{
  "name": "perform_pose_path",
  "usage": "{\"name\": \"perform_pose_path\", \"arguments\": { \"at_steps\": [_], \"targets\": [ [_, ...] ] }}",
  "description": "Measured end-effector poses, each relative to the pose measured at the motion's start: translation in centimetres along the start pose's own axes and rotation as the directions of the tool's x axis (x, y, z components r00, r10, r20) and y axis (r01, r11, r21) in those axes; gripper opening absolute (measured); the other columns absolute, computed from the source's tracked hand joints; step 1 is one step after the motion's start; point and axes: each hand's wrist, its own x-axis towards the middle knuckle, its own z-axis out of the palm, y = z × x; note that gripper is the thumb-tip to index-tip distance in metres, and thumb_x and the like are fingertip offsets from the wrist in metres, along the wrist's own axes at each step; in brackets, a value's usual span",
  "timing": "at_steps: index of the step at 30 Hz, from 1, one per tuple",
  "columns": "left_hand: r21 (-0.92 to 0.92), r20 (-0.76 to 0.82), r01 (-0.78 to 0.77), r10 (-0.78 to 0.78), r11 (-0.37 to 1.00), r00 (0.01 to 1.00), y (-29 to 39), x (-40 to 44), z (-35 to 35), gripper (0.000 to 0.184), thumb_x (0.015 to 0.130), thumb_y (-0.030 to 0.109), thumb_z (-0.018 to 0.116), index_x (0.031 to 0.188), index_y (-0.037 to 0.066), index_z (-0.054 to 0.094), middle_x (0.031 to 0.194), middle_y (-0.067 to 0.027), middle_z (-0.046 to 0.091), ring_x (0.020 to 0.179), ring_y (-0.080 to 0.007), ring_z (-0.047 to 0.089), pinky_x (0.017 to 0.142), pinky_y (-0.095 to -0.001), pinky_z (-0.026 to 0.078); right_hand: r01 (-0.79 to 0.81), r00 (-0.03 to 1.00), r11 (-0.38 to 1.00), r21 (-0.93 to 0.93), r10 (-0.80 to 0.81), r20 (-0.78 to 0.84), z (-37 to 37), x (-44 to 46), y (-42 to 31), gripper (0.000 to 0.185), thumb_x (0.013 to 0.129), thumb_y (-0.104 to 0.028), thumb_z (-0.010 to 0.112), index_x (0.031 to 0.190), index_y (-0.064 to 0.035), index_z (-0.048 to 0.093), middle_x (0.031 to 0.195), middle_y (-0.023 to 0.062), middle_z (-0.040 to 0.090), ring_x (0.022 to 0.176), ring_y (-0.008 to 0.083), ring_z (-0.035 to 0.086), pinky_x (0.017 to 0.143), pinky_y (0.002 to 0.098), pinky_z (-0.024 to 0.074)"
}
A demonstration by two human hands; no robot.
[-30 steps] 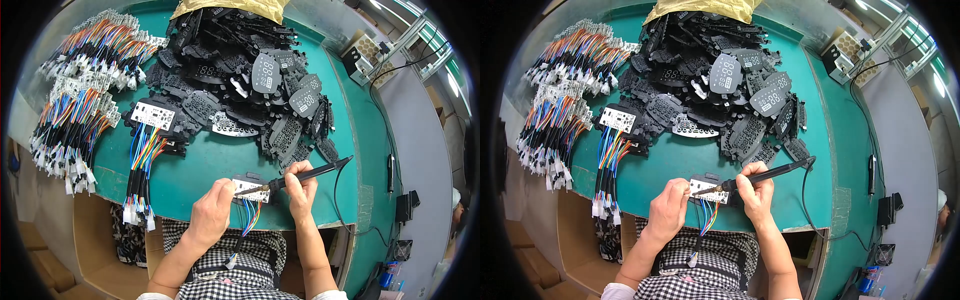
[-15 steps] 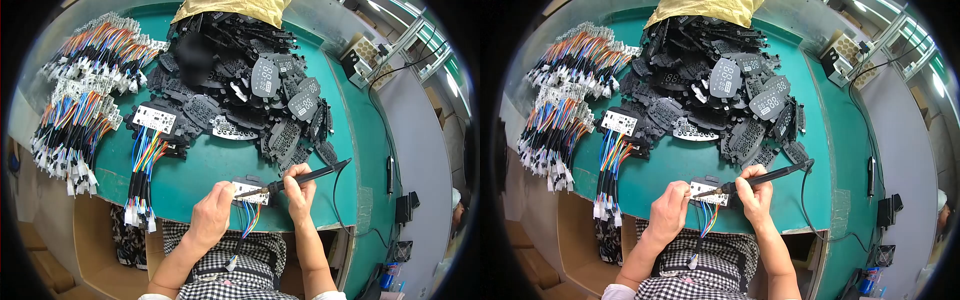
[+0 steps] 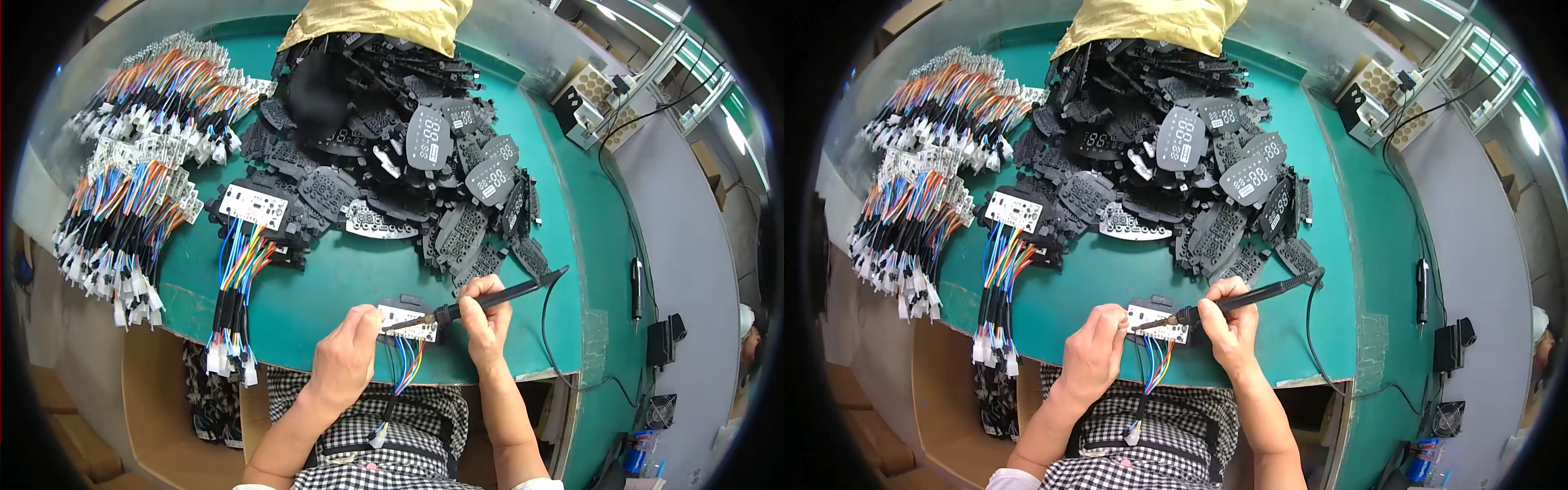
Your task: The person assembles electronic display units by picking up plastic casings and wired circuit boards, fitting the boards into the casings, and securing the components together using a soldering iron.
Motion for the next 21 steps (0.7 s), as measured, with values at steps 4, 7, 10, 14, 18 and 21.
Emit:
{"name": "perform_pose_path", "arguments": {
  "at_steps": [4,7,10,14,18,21],
  "targets": [
    [-0.030,-0.062,-0.039,0.037,0.999,0.997,0.5,0.5,-0.4,0.023,0.069,-0.008,0.054,0.090,0.001,0.050,0.092,-0.0129,0.056,0.080,-0.0306,0.058,0.066,-0.0362,0.049,0.202,0.969,0.963,0.180,-0.171,-0.176,-0.2,0.9,-1.0,0.012,0.081,-0.012,0.051,0.080,-0.0072,0.041,0.065,0.0007,0.041,0.053,0.0064,0.035,0.044,0.0195,0.0275],
    [0.085,0.015,0.014,-0.015,0.996,1.000,0.2,0.2,-0.6,0.020,0.071,-0.003,0.056,0.090,0.002,0.052,0.083,-0.0129,0.054,0.079,-0.0308,0.052,0.070,-0.0375,0.044,0.308,0.883,0.935,0.175,-0.212,-0.418,-1.5,1.3,-1.9,0.012,0.083,-0.015,0.051,0.083,-0.0076,0.042,0.068,0.0004,0.041,0.051,0.0044,0.033,0.040,0.0167,0.0255],
    [0.015,-0.045,0.070,-0.069,0.997,0.997,0.7,1.1,-1.7,0.021,0.068,-0.005,0.059,0.087,0.002,0.052,0.080,-0.0133,0.055,0.077,-0.0322,0.053,0.068,-0.0392,0.043,0.382,0.825,0.911,0.158,-0.259,-0.503,-2.7,1.5,-3.4,0.010,0.085,-0.014,0.047,0.082,-0.0063,0.042,0.068,0.0013,0.041,0.047,0.0035,0.031,0.038,0.0166,0.0222],
    [0.278,-0.288,0.087,-0.003,0.957,0.958,0.6,4.1,-9.3,0.022,0.067,-0.006,0.057,0.086,0.002,0.052,0.078,-0.0129,0.057,0.071,-0.0269,0.057,0.065,-0.0341,0.046,0.432,0.765,0.888,0.159,-0.267,-0.586,-5.4,1.8,-3.1,0.013,0.087,-0.015,0.047,0.079,-0.0067,0.040,0.066,0.0001,0.039,0.046,0.0031,0.028,0.038,0.0164,0.0233],
    [0.281,-0.322,0.222,-0.126,0.934,0.938,-4.6,7.7,-14.8,0.024,0.072,-0.010,0.054,0.093,0.000,0.047,0.075,-0.0119,0.057,0.068,-0.0211,0.059,0.062,-0.0288,0.046,0.440,0.773,0.876,0.195,-0.259,-0.579,-6.6,1.5,-3.0,0.014,0.087,-0.016,0.047,0.078,-0.0061,0.041,0.067,0.0015,0.042,0.046,0.0024,0.030,0.038,0.0153,0.0236],
    [0.300,-0.275,0.236,-0.153,0.924,0.949,-7.7,8.7,-15.2,0.024,0.071,-0.008,0.053,0.092,0.001,0.047,0.075,-0.0168,0.058,0.074,-0.0340,0.059,0.067,-0.0407,0.045,0.408,0.747,0.889,0.207,-0.195,-0.635,-6.3,1.4,-3.2,0.013,0.087,-0.016,0.047,0.079,-0.0069,0.042,0.067,0.0015,0.044,0.046,0.0023,0.030,0.038,0.0160,0.0238]
  ]
}}
